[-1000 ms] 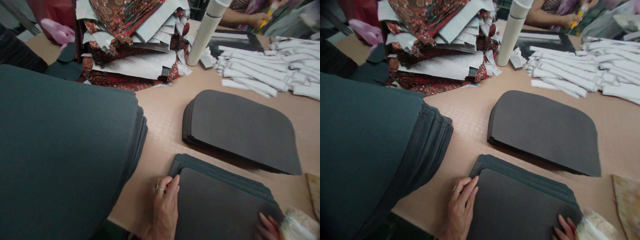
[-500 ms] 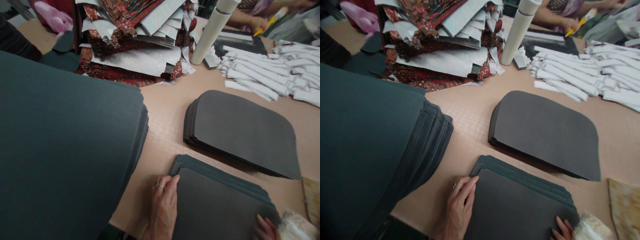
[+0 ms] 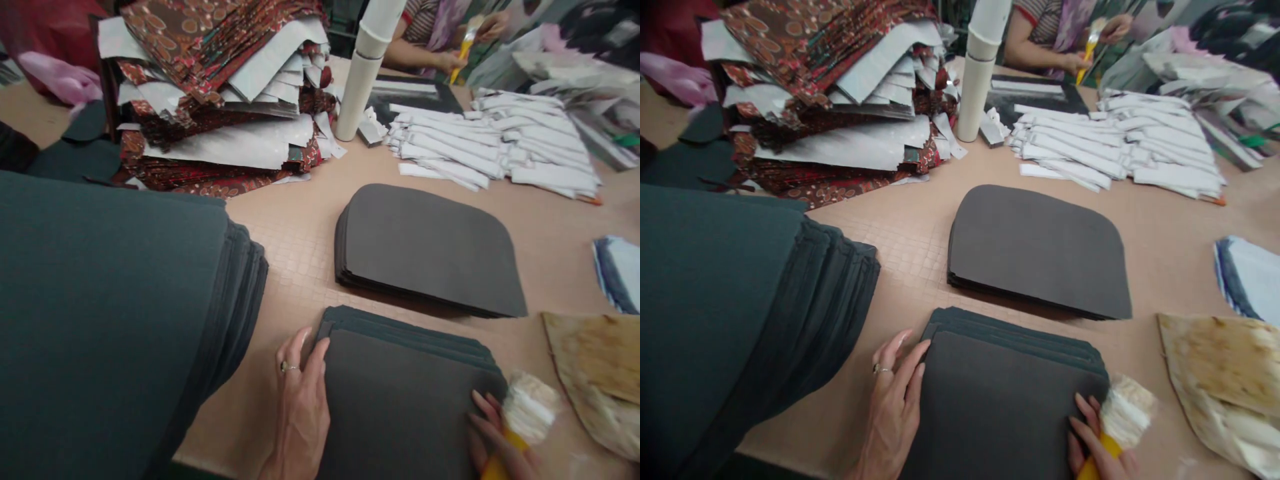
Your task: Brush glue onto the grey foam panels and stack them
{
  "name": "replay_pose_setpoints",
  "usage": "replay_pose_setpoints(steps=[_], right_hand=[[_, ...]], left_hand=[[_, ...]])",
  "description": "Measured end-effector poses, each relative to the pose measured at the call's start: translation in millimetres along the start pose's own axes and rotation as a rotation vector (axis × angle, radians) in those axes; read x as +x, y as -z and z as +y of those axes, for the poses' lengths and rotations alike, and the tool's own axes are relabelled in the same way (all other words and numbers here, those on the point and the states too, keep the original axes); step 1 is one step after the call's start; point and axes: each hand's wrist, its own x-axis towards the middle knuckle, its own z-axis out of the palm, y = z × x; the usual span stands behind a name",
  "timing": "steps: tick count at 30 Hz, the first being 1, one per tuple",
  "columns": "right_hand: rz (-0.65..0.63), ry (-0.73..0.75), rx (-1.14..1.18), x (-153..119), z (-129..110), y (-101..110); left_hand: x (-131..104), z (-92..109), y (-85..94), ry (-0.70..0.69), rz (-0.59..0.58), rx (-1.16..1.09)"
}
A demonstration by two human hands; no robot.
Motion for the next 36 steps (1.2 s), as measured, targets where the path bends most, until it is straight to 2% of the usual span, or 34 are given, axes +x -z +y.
replay_pose_setpoints(steps=[2,5,7,9,15,19,21,23,25,27,29,33,36], right_hand=[[0.038,0.058,-0.096,0.8,-2.6,-2.8],[0.067,0.075,-0.162,2.0,-4.3,-4.8],[0.055,0.123,-0.243,2.9,-7.6,-5.2],[0.047,0.185,-0.32,4.2,-14.0,-4.7],[0.102,0.26,-0.278,17.4,-45.2,3.3],[0.148,0.317,-0.193,40.0,-91.4,2.8],[0.1,0.369,-0.151,55.3,-123.0,-1.8],[-0.009,0.41,-0.092,71.5,-148.9,-7.6],[-0.078,0.435,-0.064,85.2,-159.0,-11.3],[-0.081,0.41,-0.068,92.7,-149.1,-10.0],[-0.034,0.334,-0.088,93.6,-123.3,-2.9],[0.161,0.134,-0.136,87.7,-63.6,20.7],[0.288,0.041,-0.156,82.3,-46.9,33.4]], left_hand=[[3.8,9.9,-6.9,-0.106,-0.022,-0.009],[10.8,26.6,-25.6,-0.278,-0.194,0.013],[14.3,33.2,-38.0,-0.34,-0.301,0.091],[15.7,34.7,-46.8,-0.38,-0.352,0.162],[13.2,29.6,-55.3,-0.456,-0.283,0.36],[13.6,30.4,-57.2,-0.532,-0.244,0.477],[14.4,30.0,-57.6,-0.574,-0.231,0.504],[15.8,28.2,-58.6,-0.61,-0.212,0.506],[17.9,25.7,-60.7,-0.631,-0.191,0.502],[19.7,23.4,-63.4,-0.637,-0.177,0.498],[20.2,21.6,-65.9,-0.639,-0.173,0.492],[18.5,16.4,-67.8,-0.622,-0.186,0.472],[18.9,15.1,-65.6,-0.604,-0.203,0.437]])
